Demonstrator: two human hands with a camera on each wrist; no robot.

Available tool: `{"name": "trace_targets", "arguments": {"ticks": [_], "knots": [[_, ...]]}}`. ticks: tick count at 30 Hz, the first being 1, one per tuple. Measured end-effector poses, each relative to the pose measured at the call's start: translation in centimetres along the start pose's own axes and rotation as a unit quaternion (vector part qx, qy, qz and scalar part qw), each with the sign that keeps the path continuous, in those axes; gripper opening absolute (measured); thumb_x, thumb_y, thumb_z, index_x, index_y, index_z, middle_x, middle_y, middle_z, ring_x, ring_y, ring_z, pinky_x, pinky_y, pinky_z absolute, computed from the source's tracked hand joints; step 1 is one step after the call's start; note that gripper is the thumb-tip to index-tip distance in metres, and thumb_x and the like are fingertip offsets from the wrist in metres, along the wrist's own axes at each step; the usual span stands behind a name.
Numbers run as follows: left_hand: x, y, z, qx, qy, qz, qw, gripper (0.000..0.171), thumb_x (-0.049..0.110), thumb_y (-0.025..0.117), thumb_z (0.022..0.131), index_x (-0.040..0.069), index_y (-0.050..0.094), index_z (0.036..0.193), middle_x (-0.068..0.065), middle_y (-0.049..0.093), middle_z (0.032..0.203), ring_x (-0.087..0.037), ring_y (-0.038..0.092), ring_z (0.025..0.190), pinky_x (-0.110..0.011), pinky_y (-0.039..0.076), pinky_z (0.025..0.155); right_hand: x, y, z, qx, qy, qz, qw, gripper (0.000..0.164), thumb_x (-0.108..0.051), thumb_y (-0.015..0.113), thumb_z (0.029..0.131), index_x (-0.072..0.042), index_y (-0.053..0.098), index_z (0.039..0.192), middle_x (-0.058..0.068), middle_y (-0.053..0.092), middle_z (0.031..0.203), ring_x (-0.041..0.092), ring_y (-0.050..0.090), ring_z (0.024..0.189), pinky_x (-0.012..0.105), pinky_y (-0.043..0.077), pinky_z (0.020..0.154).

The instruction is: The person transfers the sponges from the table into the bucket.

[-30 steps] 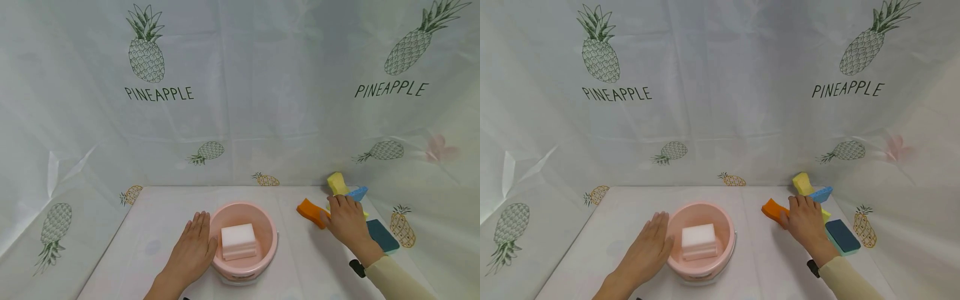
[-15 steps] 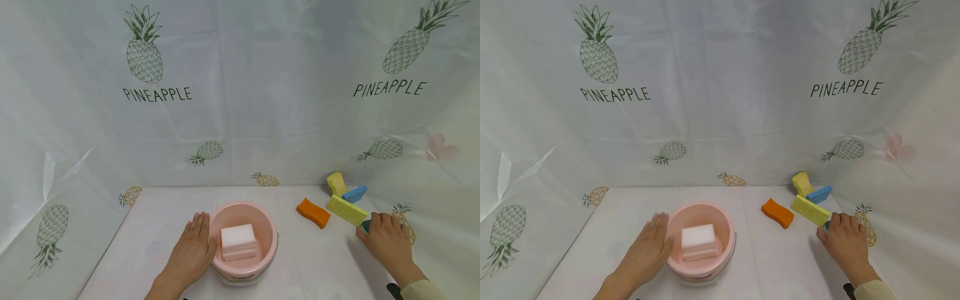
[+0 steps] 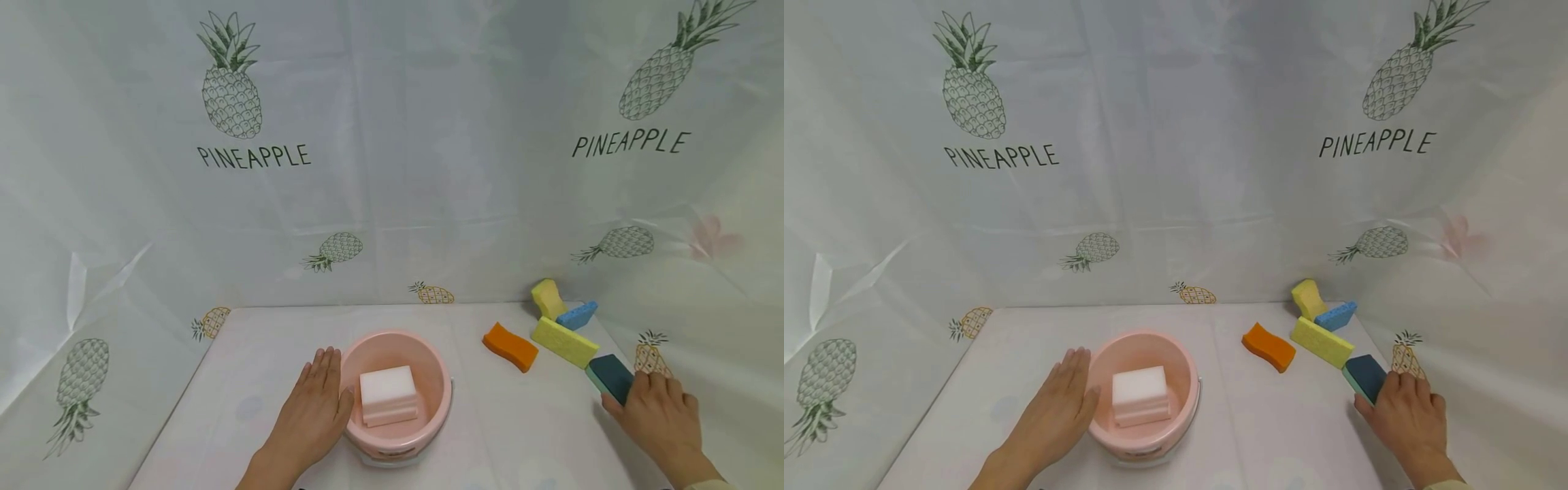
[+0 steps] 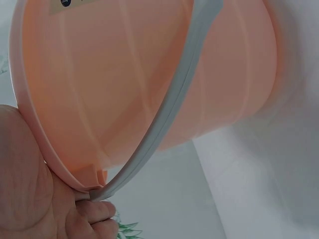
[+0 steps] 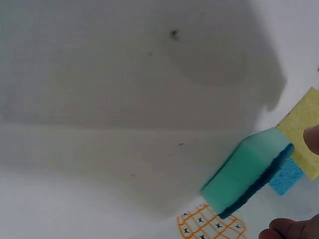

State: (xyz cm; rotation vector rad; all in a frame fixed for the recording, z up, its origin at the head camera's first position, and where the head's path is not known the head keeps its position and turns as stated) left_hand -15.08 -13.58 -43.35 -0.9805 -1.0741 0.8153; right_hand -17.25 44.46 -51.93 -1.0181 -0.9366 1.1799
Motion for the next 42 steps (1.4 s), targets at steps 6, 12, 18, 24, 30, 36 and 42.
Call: {"name": "trace_targets", "arguments": {"ticks": [6, 12, 18, 24, 30, 36, 42], "knots": [[-0.1, 0.1, 0.0, -0.001, -0.003, -0.002, 1.0000, 0.065, 0.034, 0.042, 0.112, -0.007, 0.032, 0.162, -0.024, 0.030, 0.170, -0.039, 0.022, 0.161, -0.057, 0.021, 0.131, 0.9, 0.7, -0.3, -0.023, 0.010, -0.006, 1.000, 0.080, -0.056, 0.082, 0.083, 0.016, 0.047, 0.089, 0.025, 0.044, 0.079, 0.044, 0.044, 0.078, 0.055, 0.041, 0.060], [0.0, 0.0, 0.0, -0.003, -0.002, -0.005, 1.0000, 0.064, 0.033, 0.041, 0.112, -0.007, 0.032, 0.162, -0.023, 0.029, 0.170, -0.040, 0.023, 0.161, -0.057, 0.022, 0.131, 1.3, 1.2, -0.4, -0.056, 0.033, 0.001, 0.998, 0.082, -0.061, 0.075, 0.088, 0.016, 0.048, 0.088, 0.025, 0.044, 0.081, 0.044, 0.044, 0.078, 0.056, 0.040, 0.063], [0.0, 0.0, -0.1, -0.001, -0.003, -0.003, 1.0000, 0.064, 0.033, 0.042, 0.112, -0.007, 0.032, 0.162, -0.024, 0.030, 0.170, -0.040, 0.024, 0.161, -0.057, 0.022, 0.131, 1.3, 1.6, -0.2, -0.071, 0.041, 0.001, 0.997, 0.079, -0.057, 0.074, 0.090, 0.018, 0.049, 0.089, 0.027, 0.045, 0.081, 0.046, 0.045, 0.080, 0.057, 0.041, 0.065], [0.0, 0.0, 0.0, 0.003, -0.001, 0.000, 1.0000, 0.064, 0.033, 0.042, 0.112, -0.007, 0.033, 0.161, -0.024, 0.031, 0.170, -0.041, 0.025, 0.160, -0.057, 0.023, 0.130, 1.2, 1.9, 0.1, -0.086, 0.049, 0.016, 0.995, 0.077, -0.054, 0.073, 0.092, 0.018, 0.047, 0.091, 0.028, 0.045, 0.082, 0.047, 0.044, 0.083, 0.058, 0.040, 0.067], [-0.1, 0.0, 0.0, 0.001, -0.001, 0.001, 1.0000, 0.065, 0.034, 0.041, 0.113, -0.008, 0.032, 0.161, -0.025, 0.029, 0.170, -0.040, 0.022, 0.161, -0.057, 0.021, 0.131, 1.3, 2.0, 0.5, -0.122, 0.078, 0.021, 0.989, 0.089, -0.064, 0.072, 0.089, 0.022, 0.047, 0.097, 0.028, 0.045, 0.084, 0.047, 0.044, 0.084, 0.059, 0.040, 0.071], [-0.1, 0.0, -0.1, 0.005, 0.001, 0.004, 1.0000, 0.065, 0.034, 0.041, 0.113, -0.008, 0.033, 0.161, -0.025, 0.031, 0.169, -0.040, 0.023, 0.161, -0.057, 0.022, 0.131, 1.4, 2.0, 0.7, -0.130, 0.089, 0.014, 0.987, 0.102, -0.068, 0.077, 0.081, 0.025, 0.041, 0.101, 0.031, 0.043, 0.083, 0.046, 0.046, 0.080, 0.056, 0.043, 0.069], [0.0, -0.1, -0.1, 0.002, 0.001, 0.003, 1.0000, 0.064, 0.034, 0.041, 0.113, -0.008, 0.032, 0.161, -0.025, 0.030, 0.170, -0.040, 0.023, 0.161, -0.057, 0.022, 0.131, 1.6, 1.3, 0.6, -0.075, 0.069, 0.036, 0.994, 0.093, -0.058, 0.082, 0.080, 0.023, 0.038, 0.094, 0.034, 0.041, 0.079, 0.044, 0.044, 0.072, 0.052, 0.041, 0.060]]}}
Point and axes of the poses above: each hand's wrist, its own z-axis towards the middle knuckle, its own y-axis out of the palm, x = y × z, the point moved 1 cm from there along z, towards the middle knuckle
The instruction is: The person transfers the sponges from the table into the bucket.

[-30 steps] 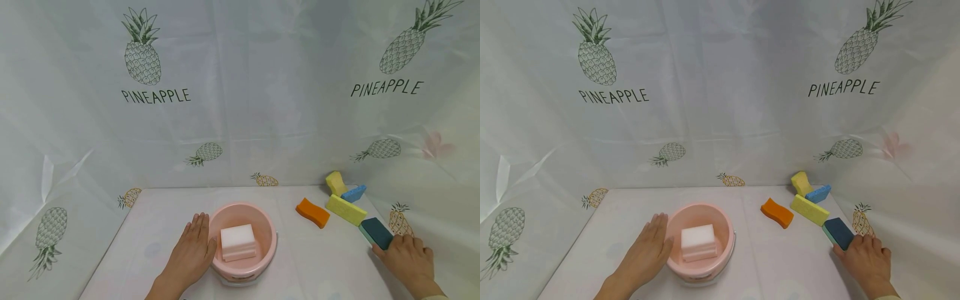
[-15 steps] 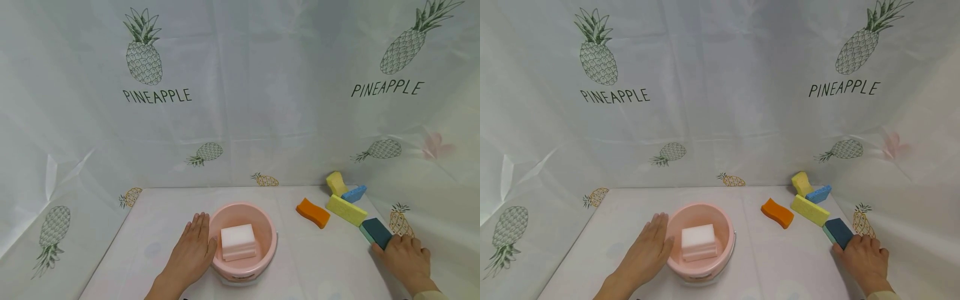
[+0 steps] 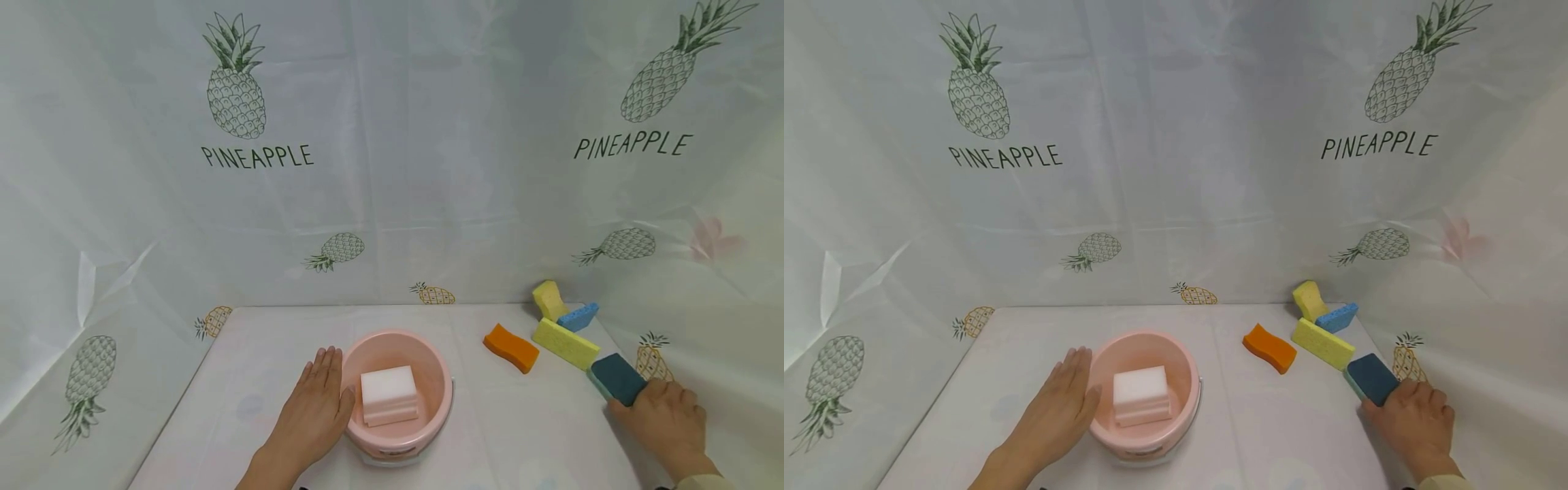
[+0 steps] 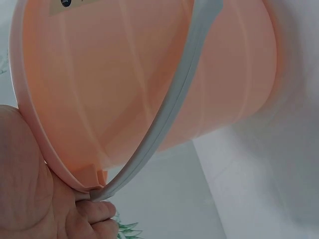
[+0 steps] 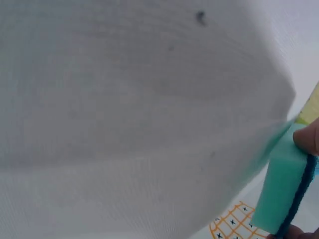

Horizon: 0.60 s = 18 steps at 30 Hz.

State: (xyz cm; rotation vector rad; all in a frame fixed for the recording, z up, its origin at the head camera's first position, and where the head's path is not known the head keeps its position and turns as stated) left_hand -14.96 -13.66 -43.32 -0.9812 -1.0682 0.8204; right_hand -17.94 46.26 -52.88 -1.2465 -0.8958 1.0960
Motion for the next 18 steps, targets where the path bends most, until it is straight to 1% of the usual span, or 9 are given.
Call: {"name": "trace_targets", "arguments": {"ticks": [2, 4, 7, 10, 11, 13, 14, 15, 18], "knots": [[0.0, 0.0, 0.0, -0.001, 0.001, -0.002, 1.0000, 0.064, 0.034, 0.041, 0.113, -0.008, 0.032, 0.161, -0.025, 0.030, 0.170, -0.040, 0.023, 0.161, -0.057, 0.022, 0.131, 0.1, -0.3, 0.0, 0.039, -0.018, 0.006, 0.999, 0.087, -0.051, 0.083, 0.080, 0.022, 0.038, 0.091, 0.035, 0.040, 0.077, 0.045, 0.044, 0.069, 0.051, 0.040, 0.056], [0.1, 0.0, 0.0, -0.003, 0.000, -0.004, 1.0000, 0.064, 0.034, 0.041, 0.113, -0.008, 0.032, 0.161, -0.025, 0.030, 0.170, -0.040, 0.022, 0.161, -0.057, 0.021, 0.131, 0.2, -0.6, 0.0, 0.090, -0.043, 0.009, 0.995, 0.081, -0.044, 0.085, 0.077, 0.021, 0.038, 0.088, 0.035, 0.039, 0.073, 0.045, 0.043, 0.066, 0.050, 0.038, 0.052], [0.1, 0.0, -0.1, -0.004, -0.002, -0.007, 1.0000, 0.064, 0.034, 0.042, 0.113, -0.008, 0.033, 0.161, -0.024, 0.030, 0.170, -0.039, 0.022, 0.161, -0.057, 0.021, 0.131, 0.3, -1.1, 0.1, 0.173, -0.084, 0.021, 0.981, 0.072, -0.038, 0.085, 0.070, 0.017, 0.039, 0.081, 0.032, 0.039, 0.068, 0.046, 0.042, 0.060, 0.048, 0.033, 0.048], [0.1, 0.0, -0.1, -0.005, -0.004, -0.007, 1.0000, 0.065, 0.034, 0.042, 0.113, -0.008, 0.032, 0.161, -0.024, 0.030, 0.170, -0.039, 0.021, 0.162, -0.057, 0.021, 0.131, -0.1, -2.1, 0.2, 0.218, -0.106, 0.025, 0.970, 0.068, -0.036, 0.085, 0.066, 0.015, 0.041, 0.079, 0.031, 0.040, 0.066, 0.045, 0.043, 0.058, 0.047, 0.031, 0.048], [0.1, 0.0, -0.1, -0.005, -0.003, -0.006, 1.0000, 0.065, 0.034, 0.042, 0.113, -0.007, 0.032, 0.161, -0.024, 0.029, 0.170, -0.039, 0.021, 0.162, -0.057, 0.021, 0.131, -0.3, -2.4, 0.3, 0.230, -0.110, 0.027, 0.967, 0.069, -0.037, 0.085, 0.065, 0.016, 0.043, 0.080, 0.032, 0.041, 0.067, 0.046, 0.044, 0.059, 0.048, 0.031, 0.048], [0.0, 0.1, -0.1, -0.004, -0.002, -0.003, 1.0000, 0.065, 0.035, 0.042, 0.113, -0.007, 0.032, 0.161, -0.024, 0.030, 0.170, -0.039, 0.021, 0.161, -0.057, 0.021, 0.131, -1.0, -3.2, 0.4, 0.231, -0.104, 0.032, 0.967, 0.074, -0.037, 0.086, 0.066, 0.021, 0.046, 0.088, 0.036, 0.044, 0.072, 0.050, 0.046, 0.064, 0.053, 0.034, 0.051], [0.0, 0.1, -0.1, -0.003, -0.001, -0.001, 1.0000, 0.065, 0.035, 0.042, 0.113, -0.008, 0.032, 0.161, -0.024, 0.029, 0.170, -0.039, 0.021, 0.161, -0.057, 0.022, 0.131, -1.5, -3.7, 0.4, 0.226, -0.097, 0.035, 0.969, 0.079, -0.038, 0.086, 0.067, 0.024, 0.048, 0.095, 0.039, 0.046, 0.077, 0.053, 0.046, 0.068, 0.056, 0.036, 0.053], [0.0, 0.1, 0.0, -0.001, 0.000, 0.002, 1.0000, 0.065, 0.035, 0.042, 0.113, -0.008, 0.033, 0.161, -0.024, 0.030, 0.170, -0.039, 0.022, 0.161, -0.057, 0.022, 0.131, -1.9, -4.0, 0.5, 0.239, -0.103, 0.037, 0.965, 0.083, -0.042, 0.084, 0.068, 0.026, 0.048, 0.099, 0.040, 0.047, 0.079, 0.055, 0.047, 0.070, 0.058, 0.037, 0.055], [0.0, 0.0, 0.0, 0.005, 0.004, 0.011, 0.9999, 0.065, 0.034, 0.043, 0.112, -0.008, 0.034, 0.160, -0.025, 0.031, 0.169, -0.040, 0.024, 0.161, -0.057, 0.023, 0.130, -3.6, -4.8, 0.8, 0.286, -0.124, 0.052, 0.949, 0.095, -0.063, 0.066, 0.082, 0.026, 0.050, 0.109, 0.043, 0.049, 0.086, 0.059, 0.047, 0.074, 0.064, 0.038, 0.056]]}}
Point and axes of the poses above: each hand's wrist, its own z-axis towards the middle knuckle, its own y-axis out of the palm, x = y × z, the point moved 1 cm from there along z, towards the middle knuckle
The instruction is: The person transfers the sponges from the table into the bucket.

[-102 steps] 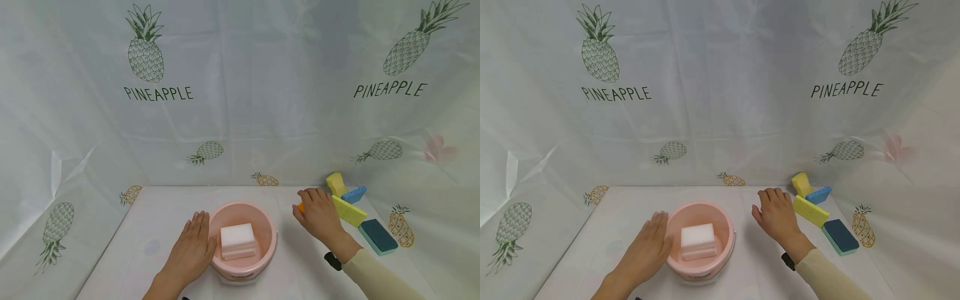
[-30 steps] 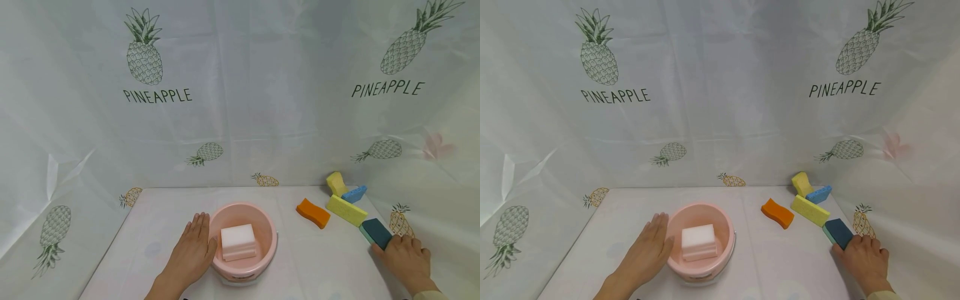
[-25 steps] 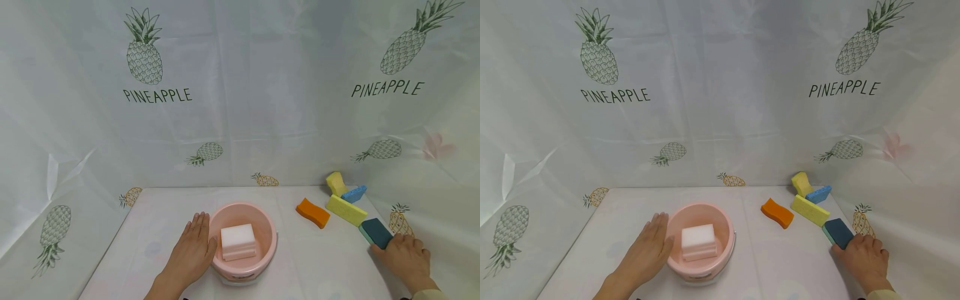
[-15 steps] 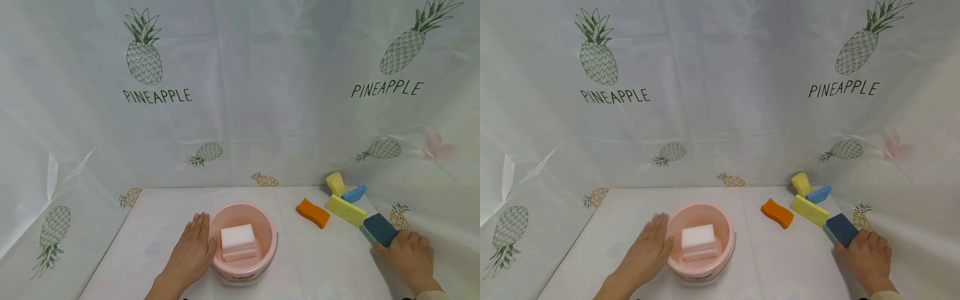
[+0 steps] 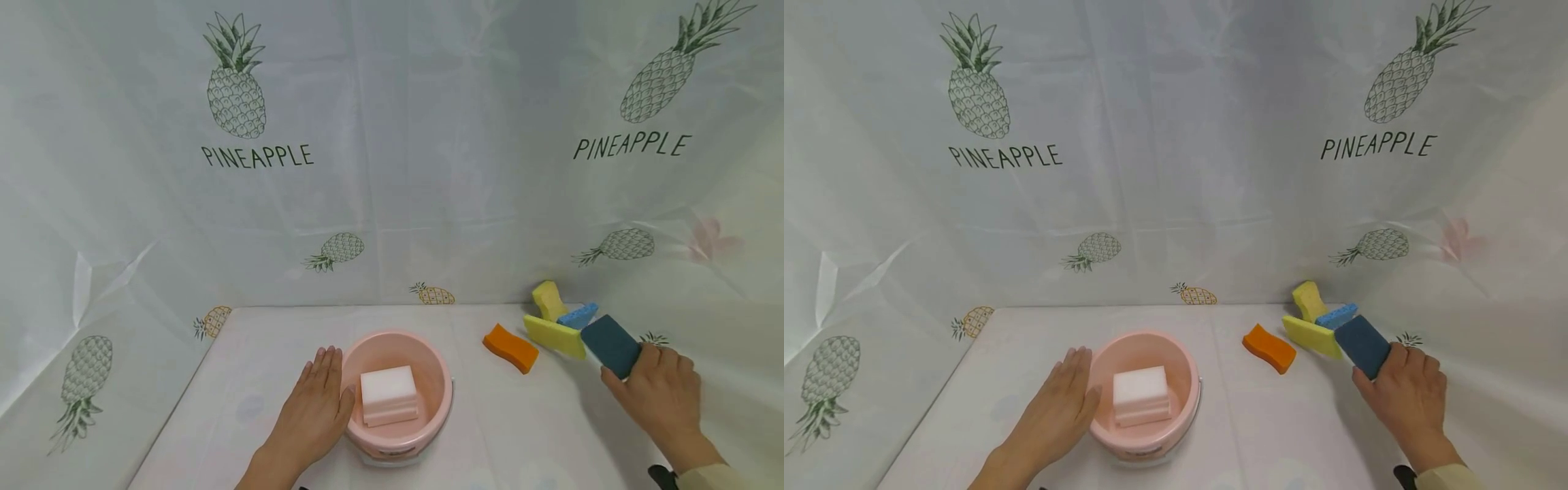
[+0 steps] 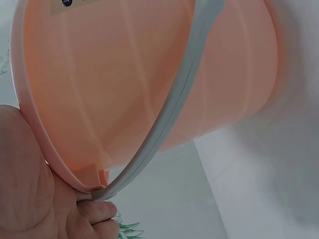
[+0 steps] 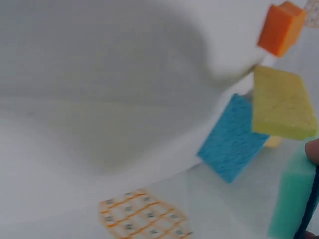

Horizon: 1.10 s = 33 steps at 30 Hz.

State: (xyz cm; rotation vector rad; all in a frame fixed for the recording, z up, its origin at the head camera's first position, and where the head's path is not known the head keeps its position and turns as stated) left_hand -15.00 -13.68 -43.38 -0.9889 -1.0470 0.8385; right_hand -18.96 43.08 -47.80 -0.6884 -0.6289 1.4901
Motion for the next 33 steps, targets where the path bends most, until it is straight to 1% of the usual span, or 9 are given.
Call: {"name": "trace_targets", "arguments": {"ticks": [4, 6, 9, 17, 20, 23, 25, 29, 33], "knots": [[0.0, 0.0, 0.0, 0.003, 0.000, 0.000, 1.0000, 0.065, 0.034, 0.044, 0.112, -0.008, 0.035, 0.160, -0.026, 0.033, 0.168, -0.040, 0.025, 0.160, -0.057, 0.024, 0.130, -2.7, -0.3, 1.4, 0.084, -0.064, 0.014, 0.994, 0.107, -0.080, 0.034, 0.091, 0.023, 0.052, 0.109, 0.041, 0.054, 0.090, 0.059, 0.049, 0.074, 0.065, 0.040, 0.055], [0.0, 0.0, -0.1, 0.001, -0.001, -0.003, 1.0000, 0.065, 0.034, 0.044, 0.112, -0.008, 0.035, 0.160, -0.025, 0.033, 0.168, -0.040, 0.025, 0.160, -0.057, 0.024, 0.130, -4.3, -0.7, 2.1, 0.092, -0.088, 0.019, 0.992, 0.108, -0.080, 0.029, 0.094, 0.023, 0.052, 0.111, 0.041, 0.056, 0.093, 0.058, 0.050, 0.078, 0.064, 0.042, 0.061], [-0.1, 0.1, 0.0, -0.002, -0.001, -0.003, 1.0000, 0.066, 0.035, 0.044, 0.112, -0.008, 0.034, 0.161, -0.026, 0.032, 0.169, -0.040, 0.025, 0.160, -0.057, 0.024, 0.130, -6.7, -1.3, 2.9, 0.076, -0.107, 0.036, 0.991, 0.108, -0.081, 0.027, 0.096, 0.024, 0.051, 0.114, 0.040, 0.056, 0.098, 0.056, 0.052, 0.085, 0.064, 0.043, 0.070], [-0.5, 0.0, 0.2, -0.001, 0.008, 0.011, 0.9999, 0.067, 0.037, 0.043, 0.113, -0.008, 0.034, 0.161, -0.026, 0.032, 0.168, -0.040, 0.025, 0.160, -0.057, 0.024, 0.130, -14.2, -2.5, 5.0, 0.053, -0.178, 0.094, 0.978, 0.100, -0.077, 0.034, 0.099, 0.018, 0.054, 0.121, 0.036, 0.060, 0.105, 0.051, 0.054, 0.091, 0.059, 0.046, 0.071], [-0.6, 0.0, 0.3, -0.002, 0.008, 0.010, 0.9999, 0.067, 0.038, 0.043, 0.113, -0.008, 0.034, 0.161, -0.026, 0.033, 0.168, -0.040, 0.025, 0.160, -0.058, 0.023, 0.130, -17.3, -3.1, 5.5, 0.033, -0.209, 0.117, 0.970, 0.090, -0.069, 0.054, 0.096, 0.017, 0.055, 0.122, 0.033, 0.060, 0.107, 0.049, 0.056, 0.095, 0.059, 0.048, 0.079], [-0.7, -0.1, 0.3, -0.004, 0.008, 0.008, 0.9999, 0.067, 0.037, 0.043, 0.113, -0.008, 0.033, 0.161, -0.025, 0.033, 0.168, -0.040, 0.024, 0.160, -0.058, 0.023, 0.130, -20.2, -3.8, 5.7, -0.003, -0.226, 0.127, 0.966, 0.083, -0.057, 0.077, 0.084, 0.012, 0.056, 0.125, 0.029, 0.061, 0.111, 0.044, 0.057, 0.100, 0.057, 0.049, 0.086], [-0.7, -0.2, 0.3, -0.005, 0.009, 0.007, 0.9999, 0.066, 0.037, 0.042, 0.113, -0.008, 0.033, 0.161, -0.025, 0.033, 0.169, -0.040, 0.024, 0.161, -0.057, 0.023, 0.130, -22.1, -4.2, 5.6, -0.038, -0.227, 0.128, 0.965, 0.086, -0.053, 0.087, 0.076, 0.008, 0.057, 0.128, 0.024, 0.061, 0.116, 0.040, 0.056, 0.106, 0.056, 0.049, 0.092], [-0.7, -0.1, 0.4, -0.003, 0.012, 0.007, 0.9999, 0.066, 0.037, 0.042, 0.113, -0.008, 0.034, 0.161, -0.025, 0.033, 0.169, -0.039, 0.024, 0.161, -0.057, 0.022, 0.131, -25.5, -4.8, 5.2, -0.101, -0.242, 0.138, 0.955, 0.085, -0.057, 0.088, 0.079, 0.000, 0.057, 0.134, 0.016, 0.060, 0.124, 0.033, 0.053, 0.113, 0.050, 0.049, 0.097], [-0.7, 0.2, 0.5, 0.006, 0.009, 0.006, 0.9999, 0.065, 0.037, 0.043, 0.113, -0.007, 0.035, 0.161, -0.024, 0.034, 0.168, -0.038, 0.025, 0.161, -0.056, 0.024, 0.131, -28.1, -4.8, 4.7, -0.143, -0.283, 0.147, 0.937, 0.081, -0.061, 0.082, 0.083, -0.006, 0.057, 0.137, 0.010, 0.060, 0.128, 0.028, 0.053, 0.116, 0.046, 0.050, 0.100]]}}
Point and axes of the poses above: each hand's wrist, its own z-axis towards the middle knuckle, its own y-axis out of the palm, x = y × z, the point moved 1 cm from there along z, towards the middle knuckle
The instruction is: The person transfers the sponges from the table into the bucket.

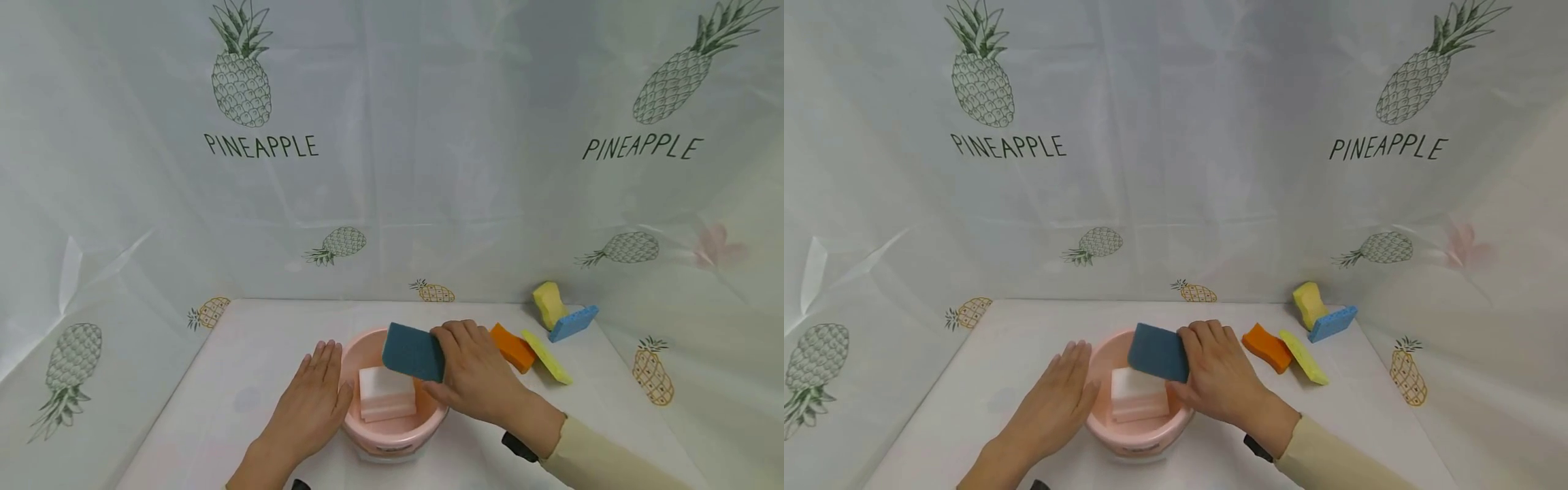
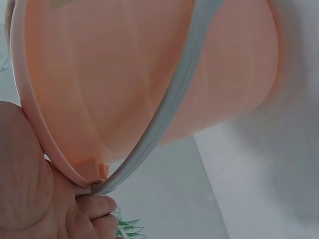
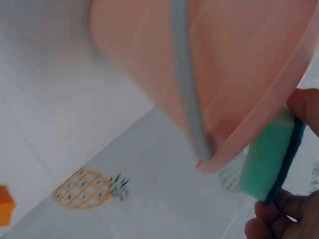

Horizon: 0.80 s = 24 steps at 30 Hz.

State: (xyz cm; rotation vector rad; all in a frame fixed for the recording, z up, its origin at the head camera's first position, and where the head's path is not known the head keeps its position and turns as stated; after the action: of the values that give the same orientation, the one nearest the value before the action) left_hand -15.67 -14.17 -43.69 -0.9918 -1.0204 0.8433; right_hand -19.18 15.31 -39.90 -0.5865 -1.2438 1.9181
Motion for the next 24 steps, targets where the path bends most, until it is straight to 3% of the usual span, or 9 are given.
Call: {"name": "trace_targets", "arguments": {"ticks": [9, 13, 24], "knots": [[0.0, 0.1, -0.1, 0.007, -0.008, -0.010, 0.9999, 0.064, 0.034, 0.044, 0.112, -0.007, 0.036, 0.160, -0.024, 0.036, 0.168, -0.038, 0.026, 0.160, -0.056, 0.025, 0.130, -2.6, 1.2, 1.4, -0.071, -0.062, -0.004, 0.996, 0.082, -0.063, 0.083, 0.081, -0.012, 0.055, 0.139, 0.003, 0.059, 0.133, 0.022, 0.050, 0.118, 0.038, 0.046, 0.096], [0.1, 0.0, -0.1, 0.008, -0.007, -0.007, 0.9999, 0.063, 0.033, 0.045, 0.112, -0.007, 0.037, 0.160, -0.024, 0.036, 0.167, -0.039, 0.028, 0.160, -0.057, 0.027, 0.129, -2.9, 1.2, 1.7, -0.094, -0.080, -0.003, 0.992, 0.080, -0.061, 0.083, 0.082, -0.013, 0.056, 0.140, 0.002, 0.059, 0.133, 0.021, 0.049, 0.117, 0.039, 0.045, 0.096], [0.2, 0.1, 0.0, 0.006, -0.010, -0.006, 0.9999, 0.063, 0.033, 0.045, 0.112, -0.007, 0.036, 0.160, -0.024, 0.035, 0.168, -0.038, 0.025, 0.160, -0.057, 0.025, 0.130, -2.5, 1.4, 2.1, -0.122, -0.115, -0.010, 0.986, 0.085, -0.080, 0.067, 0.085, -0.017, 0.058, 0.142, -0.003, 0.061, 0.135, 0.019, 0.050, 0.119, 0.037, 0.044, 0.097]]}}
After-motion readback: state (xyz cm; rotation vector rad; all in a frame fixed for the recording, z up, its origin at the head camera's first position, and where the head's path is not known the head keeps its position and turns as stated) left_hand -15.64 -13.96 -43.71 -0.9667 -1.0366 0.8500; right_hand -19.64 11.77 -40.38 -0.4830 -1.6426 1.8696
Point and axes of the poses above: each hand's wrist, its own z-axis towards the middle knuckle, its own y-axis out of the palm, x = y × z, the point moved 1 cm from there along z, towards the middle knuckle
